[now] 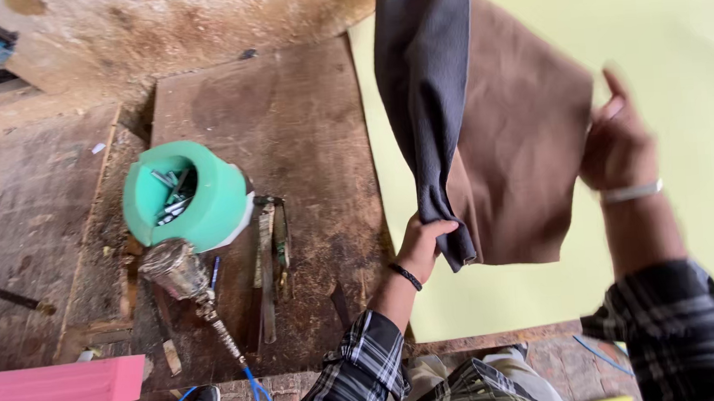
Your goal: The person cuts a brown fabric sheet placed on a yellow foam board using a long metal blade. They then use a spray gun to apply adhesive to the foam and press the fabric onto it. The person repeats the cutting and pressing steps on additional sheets.
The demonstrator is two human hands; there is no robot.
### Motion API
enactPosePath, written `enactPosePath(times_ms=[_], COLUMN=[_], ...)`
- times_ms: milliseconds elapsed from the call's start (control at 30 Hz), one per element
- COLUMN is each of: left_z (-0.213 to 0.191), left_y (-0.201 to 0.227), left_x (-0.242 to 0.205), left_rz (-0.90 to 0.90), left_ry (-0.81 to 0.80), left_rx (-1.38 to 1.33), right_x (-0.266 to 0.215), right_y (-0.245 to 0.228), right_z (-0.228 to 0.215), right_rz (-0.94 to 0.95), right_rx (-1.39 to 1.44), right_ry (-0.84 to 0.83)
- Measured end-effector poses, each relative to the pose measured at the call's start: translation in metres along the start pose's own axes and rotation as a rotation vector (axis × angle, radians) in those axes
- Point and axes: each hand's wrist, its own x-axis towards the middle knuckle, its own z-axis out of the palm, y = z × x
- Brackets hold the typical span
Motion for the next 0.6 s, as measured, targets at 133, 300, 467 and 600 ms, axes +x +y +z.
enactPosePath(times_ms=[133,300,467,600], left_z=[-0.012,0.008,0.027,0.031], left_y=[-0.059,-0.110,-0.140,-0.134], left_x=[0.010,0.015,0.064,0.092], left_rz=[-0.322,0.489,0.308,0.088], left_ry=[0.212,0.579,0.528,0.545], left_rx=[0.180,1.391,1.538,1.614], right_x=[-0.105,-0.151,-0.138,-0.095], right_y=[0.080,0.140,0.147,0.143], right_z=[-0.089,-0.122,-0.120,-0.116], right_rz=[0.831,0.989,0.905,0.602], right_rx=[-0.451,-0.117,-0.390,-0.184], right_ry=[0.148,0.359,0.364,0.202])
